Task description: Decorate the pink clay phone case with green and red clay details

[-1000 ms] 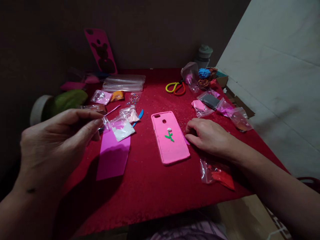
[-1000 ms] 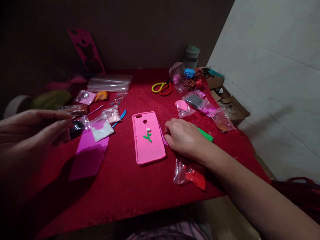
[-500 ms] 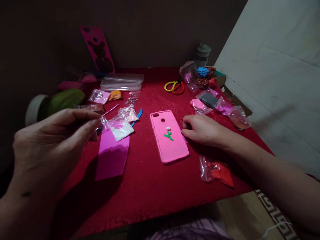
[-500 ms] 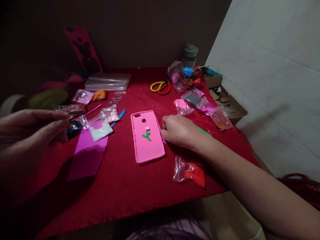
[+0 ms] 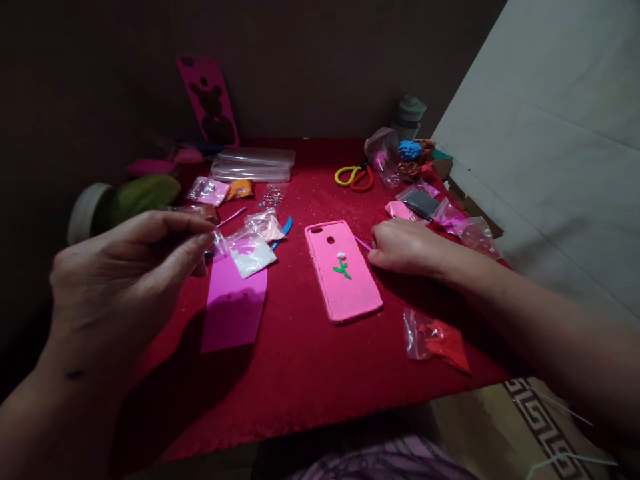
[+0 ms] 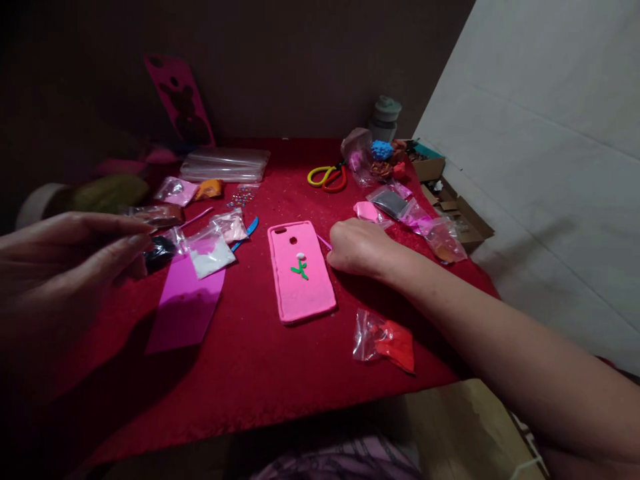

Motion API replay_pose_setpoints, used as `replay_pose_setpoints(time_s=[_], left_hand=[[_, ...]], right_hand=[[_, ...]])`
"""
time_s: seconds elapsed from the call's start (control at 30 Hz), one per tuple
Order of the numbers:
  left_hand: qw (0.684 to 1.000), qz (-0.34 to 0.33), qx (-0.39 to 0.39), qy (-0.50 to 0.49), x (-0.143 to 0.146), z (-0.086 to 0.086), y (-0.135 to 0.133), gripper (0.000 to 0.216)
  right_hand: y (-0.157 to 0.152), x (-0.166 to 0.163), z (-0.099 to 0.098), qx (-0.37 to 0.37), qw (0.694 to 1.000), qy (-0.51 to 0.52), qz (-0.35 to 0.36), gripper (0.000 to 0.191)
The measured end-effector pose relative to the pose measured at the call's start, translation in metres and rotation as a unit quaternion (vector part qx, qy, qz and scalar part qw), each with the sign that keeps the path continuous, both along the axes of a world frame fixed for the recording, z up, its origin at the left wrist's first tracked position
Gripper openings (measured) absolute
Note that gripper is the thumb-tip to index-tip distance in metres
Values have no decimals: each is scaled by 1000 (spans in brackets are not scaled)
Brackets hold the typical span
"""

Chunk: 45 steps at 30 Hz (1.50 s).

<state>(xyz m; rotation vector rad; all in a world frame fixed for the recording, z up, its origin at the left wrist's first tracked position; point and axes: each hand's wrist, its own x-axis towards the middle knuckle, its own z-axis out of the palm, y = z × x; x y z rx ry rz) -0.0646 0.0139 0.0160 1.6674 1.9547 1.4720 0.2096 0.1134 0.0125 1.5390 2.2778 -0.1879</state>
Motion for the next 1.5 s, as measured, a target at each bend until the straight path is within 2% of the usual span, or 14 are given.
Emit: replay_pose_setpoints(time_s=[0.13, 0.3, 0.6, 0.77, 0.87, 0.93, 1.0, 1.03, 1.1, 1.17, 1.27, 1.33, 1.43, 1.5], left_hand=[[999, -40, 13, 30, -4, -1, -2, 13], [994, -98, 21, 38, -8, -4, -1, 7], [989, -113, 42, 86, -9, -7, -1, 7], [992, -113, 30, 44, -7, -9, 0, 6], [992, -124, 14, -5, 2, -5, -3, 5], [984, -169, -9, -50, 11, -1, -7, 5], [960, -246, -54, -122, 20, 3, -12, 11], [941, -287, -81, -162, 25, 4, -14, 17], [899, -349, -122, -234, 33, 3, -19, 32], [869, -380, -139, -284, 38, 0, -22, 38], [852, -388, -135, -325, 43, -5, -26, 25], [855, -378, -122, -333, 44, -4, -28, 15], [864, -354, -84, -349, 40, 3, -30, 14], [865, -337, -47, -369, 35, 9, -32, 20]], right_hand=[[-3, -5, 2, 34, 999, 5, 21, 18], [-6, -2, -1, 81, 996, 26, 39, 21], [-9, 4, -8, 110, 992, 63, 18, 16], [-12, 7, 8, 133, 981, 138, -16, 10], [-29, 6, 29, 135, 965, 221, -38, 9], [-45, -1, 39, 85, 951, 295, -26, 6], [-61, -11, 43, -64, 862, 502, -36, 6], [-67, -16, 43, -126, 829, 544, -28, 8], [-78, -27, 40, -200, 797, 570, -14, 10], [-85, -36, 35, -224, 790, 571, 2, 11], [-88, -44, 32, -216, 795, 566, 45, 8], [-85, -43, 34, -201, 807, 551, 74, 7], [-73, -31, 37, -164, 814, 549, 96, 11], [-63, -20, 35, -80, 807, 581, 63, 14]])
